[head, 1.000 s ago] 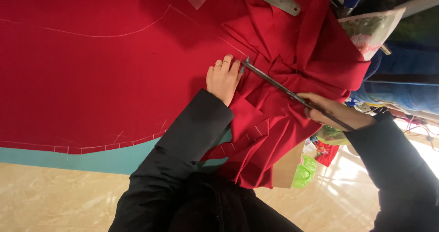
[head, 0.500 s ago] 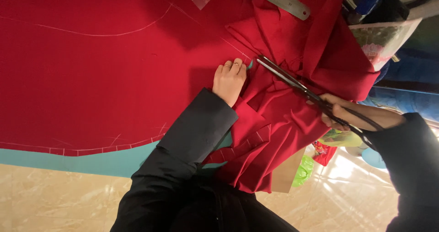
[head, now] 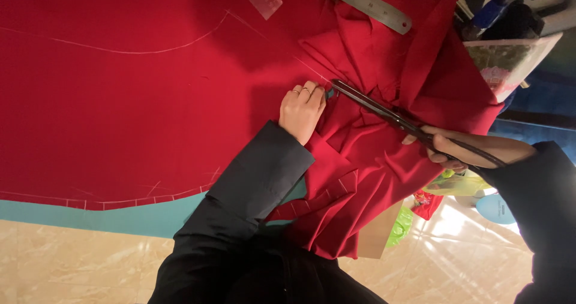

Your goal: Cutting red fabric along chalk lines using large tailor scissors

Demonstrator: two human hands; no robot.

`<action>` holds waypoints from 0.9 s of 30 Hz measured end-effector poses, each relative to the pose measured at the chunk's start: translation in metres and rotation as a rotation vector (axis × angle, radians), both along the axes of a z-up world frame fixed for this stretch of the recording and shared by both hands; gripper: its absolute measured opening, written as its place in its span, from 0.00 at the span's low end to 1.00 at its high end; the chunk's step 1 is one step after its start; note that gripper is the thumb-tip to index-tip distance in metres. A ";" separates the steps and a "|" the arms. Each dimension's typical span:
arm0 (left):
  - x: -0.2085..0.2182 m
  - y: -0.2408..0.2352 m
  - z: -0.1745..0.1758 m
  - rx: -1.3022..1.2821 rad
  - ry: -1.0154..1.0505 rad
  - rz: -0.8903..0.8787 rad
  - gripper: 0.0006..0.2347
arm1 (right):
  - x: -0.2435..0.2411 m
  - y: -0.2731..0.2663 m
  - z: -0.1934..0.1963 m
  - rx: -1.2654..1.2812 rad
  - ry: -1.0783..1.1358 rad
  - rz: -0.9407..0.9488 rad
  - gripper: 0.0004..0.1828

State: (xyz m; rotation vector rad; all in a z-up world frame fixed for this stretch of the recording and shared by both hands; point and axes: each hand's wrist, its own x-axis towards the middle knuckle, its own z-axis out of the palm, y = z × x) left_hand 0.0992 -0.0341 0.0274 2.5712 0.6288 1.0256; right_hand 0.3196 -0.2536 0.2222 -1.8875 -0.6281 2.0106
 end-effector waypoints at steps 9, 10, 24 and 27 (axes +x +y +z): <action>0.000 0.002 0.002 -0.052 -0.024 -0.014 0.04 | 0.010 -0.001 0.014 -0.193 0.026 -0.077 0.36; -0.002 0.002 0.004 -0.053 -0.025 -0.017 0.04 | 0.016 -0.009 -0.003 -0.193 0.025 -0.080 0.36; -0.003 -0.002 -0.005 -0.042 -0.005 -0.069 0.03 | -0.005 0.035 -0.017 -0.023 0.107 -0.198 0.21; -0.003 -0.003 -0.012 -0.036 0.032 -0.086 0.02 | 0.014 0.022 -0.061 -0.292 0.134 -0.372 0.20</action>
